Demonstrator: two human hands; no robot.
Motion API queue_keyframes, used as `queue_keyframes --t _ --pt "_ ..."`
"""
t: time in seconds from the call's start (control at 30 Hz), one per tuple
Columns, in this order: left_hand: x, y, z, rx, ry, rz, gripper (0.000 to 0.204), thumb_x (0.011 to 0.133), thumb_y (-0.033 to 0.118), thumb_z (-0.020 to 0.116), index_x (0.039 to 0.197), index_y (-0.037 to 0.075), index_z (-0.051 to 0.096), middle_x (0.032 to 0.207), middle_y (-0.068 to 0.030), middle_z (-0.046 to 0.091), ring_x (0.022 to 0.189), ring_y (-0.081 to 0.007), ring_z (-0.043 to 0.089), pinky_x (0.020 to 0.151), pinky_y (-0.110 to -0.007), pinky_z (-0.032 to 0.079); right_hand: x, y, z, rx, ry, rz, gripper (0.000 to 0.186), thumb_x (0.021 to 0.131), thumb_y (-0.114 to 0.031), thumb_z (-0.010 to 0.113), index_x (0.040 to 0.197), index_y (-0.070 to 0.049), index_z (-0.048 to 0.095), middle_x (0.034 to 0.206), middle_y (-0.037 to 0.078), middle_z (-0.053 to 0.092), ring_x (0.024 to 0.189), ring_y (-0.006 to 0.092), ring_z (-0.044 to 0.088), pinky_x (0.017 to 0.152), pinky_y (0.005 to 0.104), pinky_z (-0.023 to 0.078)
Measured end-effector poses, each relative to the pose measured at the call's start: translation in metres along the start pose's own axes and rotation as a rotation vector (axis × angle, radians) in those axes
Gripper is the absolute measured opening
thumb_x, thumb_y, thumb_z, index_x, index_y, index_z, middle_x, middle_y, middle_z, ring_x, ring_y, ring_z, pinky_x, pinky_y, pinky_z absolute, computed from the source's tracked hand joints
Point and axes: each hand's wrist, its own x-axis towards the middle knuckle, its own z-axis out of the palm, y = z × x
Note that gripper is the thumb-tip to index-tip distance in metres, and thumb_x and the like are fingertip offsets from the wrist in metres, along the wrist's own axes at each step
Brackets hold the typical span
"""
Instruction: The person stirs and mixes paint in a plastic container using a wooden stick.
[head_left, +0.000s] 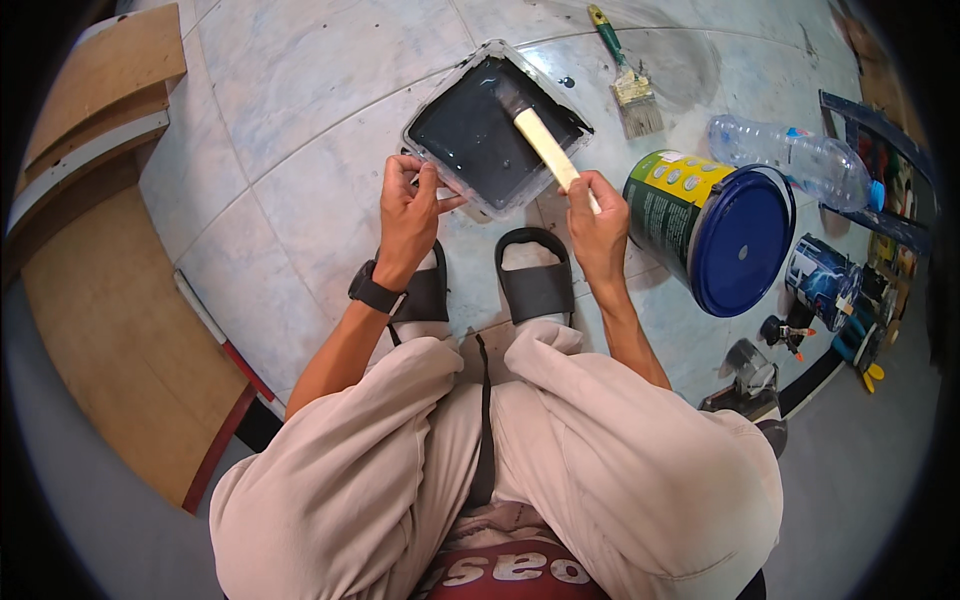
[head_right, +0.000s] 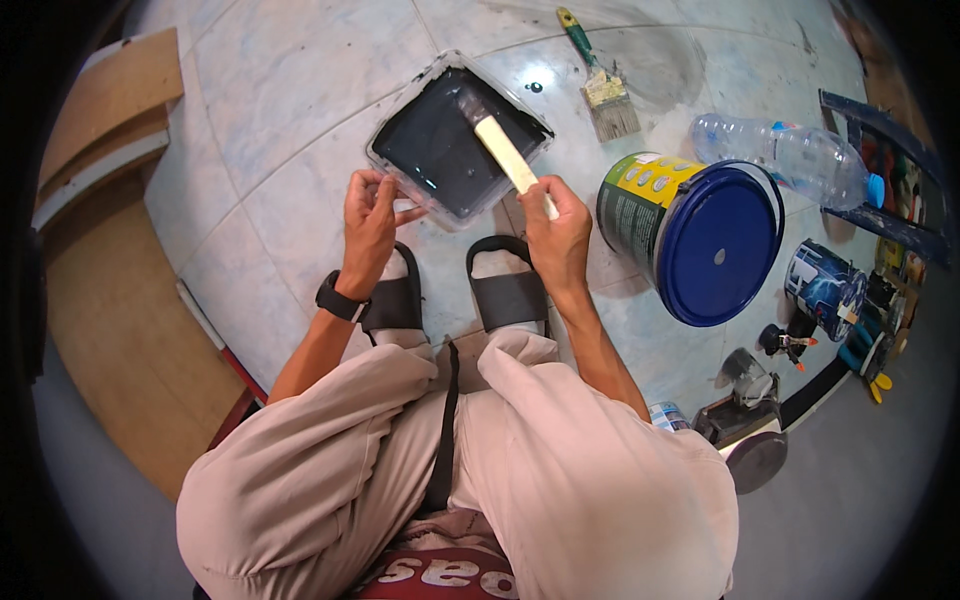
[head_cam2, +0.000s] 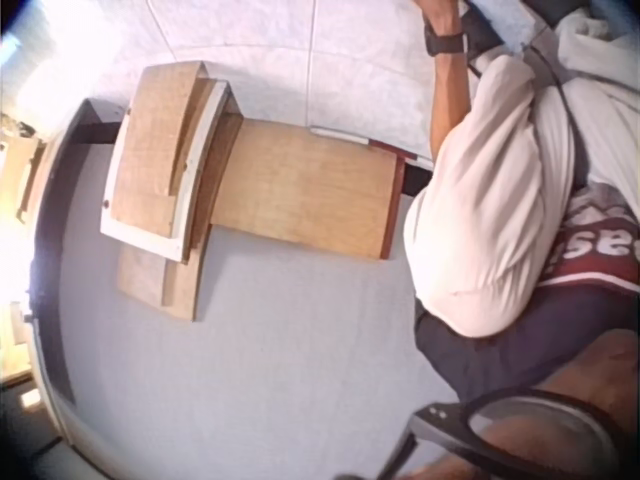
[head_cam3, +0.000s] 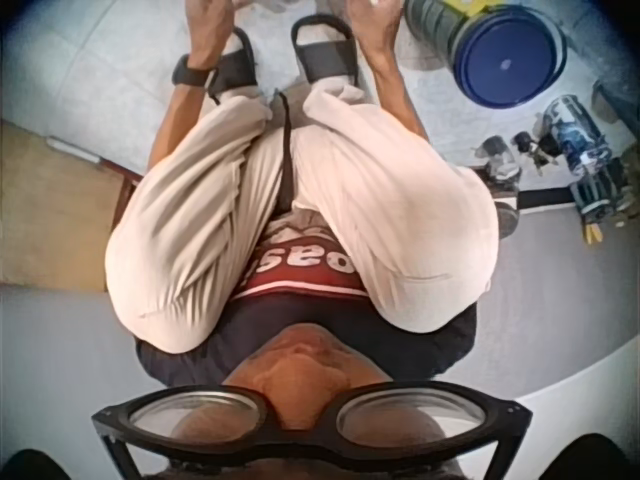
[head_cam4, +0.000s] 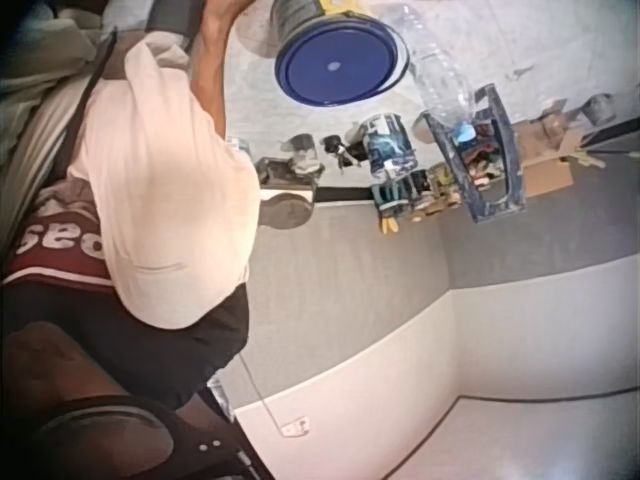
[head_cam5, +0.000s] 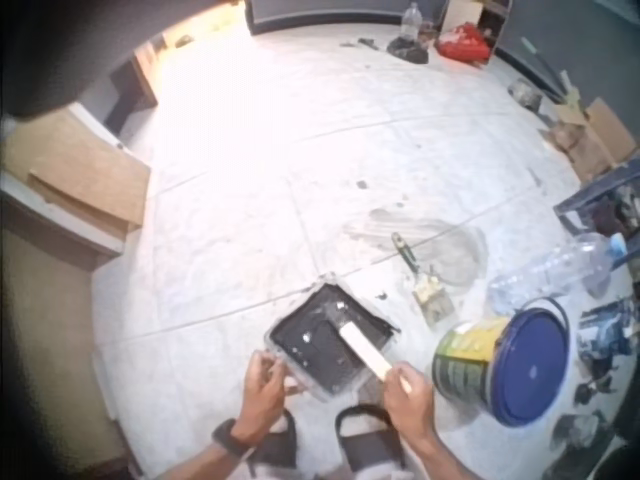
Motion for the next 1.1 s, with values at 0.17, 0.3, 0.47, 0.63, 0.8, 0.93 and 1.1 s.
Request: queue_keyframes --t 0.17,0.3,0.47,0.63,0.8,0.93,1.1 --pt "-0.001 0.001 0.000 -0.014 0.014 -0.015 0.011 0.109 0.015 0.050 0.106 0.005 0.046 0.099 -0.0076 0.061 0.088 -0.0155 0.066 0.080 -0.040 0.066 0.003 0.002 0.001 -0.080 -0.068 -0.086 0.026 0.101 -0.022 0.059 0.089 -0.001 0.067 0.066 -0.002 0.053 0.063 0.0062 0.046 0.057 0.0264 0.040" --pt "-0.001 0.001 0.000 0.024 0.018 -0.005 0.011 0.109 0.014 0.050 0.105 0.005 0.046 0.099 -0.0072 0.062 0.088 -0.0152 0.067 0.080 -0.039 0.066 0.002 -0.003 0.002 -0.088 -0.078 -0.105 0.026 0.101 -0.022 0.060 0.088 -0.001 0.068 0.067 -0.003 0.054 0.064 0.0052 0.045 0.056 0.0257 0.039" --pt "-0.002 0.003 0.000 0.031 0.019 -0.010 0.011 0.109 0.014 0.050 0.105 0.005 0.046 0.097 -0.0070 0.062 0.089 -0.0154 0.067 0.079 -0.039 0.066 0.010 -0.003 -0.003 -0.208 -0.074 -0.205 0.028 0.101 -0.026 0.062 0.090 -0.001 0.068 0.066 -0.001 0.053 0.066 0.0049 0.046 0.057 0.0283 0.041" --pt "-0.001 0.002 0.001 0.026 0.023 -0.012 0.011 0.109 0.015 0.050 0.104 0.005 0.046 0.097 -0.0076 0.062 0.088 -0.0156 0.067 0.080 -0.041 0.066 0.006 -0.005 -0.005 -0.160 0.030 -0.106 0.029 0.101 -0.026 0.061 0.089 0.000 0.066 0.067 0.000 0.056 0.068 0.0060 0.050 0.061 0.0280 0.044" --pt "0.000 0.000 -0.003 0.021 0.007 -0.004 0.013 0.109 0.014 0.051 0.109 0.004 0.043 0.097 -0.0061 0.058 0.085 -0.0127 0.066 0.077 -0.036 0.067 0.004 -0.010 -0.003 -0.131 -0.103 -0.096 0.028 0.101 -0.025 0.061 0.090 0.000 0.067 0.066 0.000 0.055 0.069 0.0059 0.051 0.063 0.0279 0.045" --pt "0.000 0.001 0.002 0.007 0.005 -0.001 0.013 0.109 0.014 0.050 0.108 0.005 0.042 0.098 -0.0075 0.060 0.085 -0.0132 0.066 0.076 -0.036 0.067 0.004 -0.002 -0.005 -0.195 -0.100 -0.148 0.027 0.102 -0.023 0.059 0.090 -0.001 0.068 0.068 -0.001 0.056 0.070 0.0062 0.052 0.063 0.0283 0.045" --pt "-0.001 -0.001 0.001 0.021 0.016 -0.008 0.013 0.109 0.014 0.050 0.108 0.004 0.042 0.099 -0.0081 0.060 0.085 -0.0133 0.066 0.076 -0.036 0.067 0.003 -0.007 -0.005 -0.081 -0.066 -0.056 0.028 0.101 -0.025 0.061 0.087 -0.002 0.068 0.069 -0.001 0.057 0.068 0.0070 0.050 0.061 0.0270 0.042"
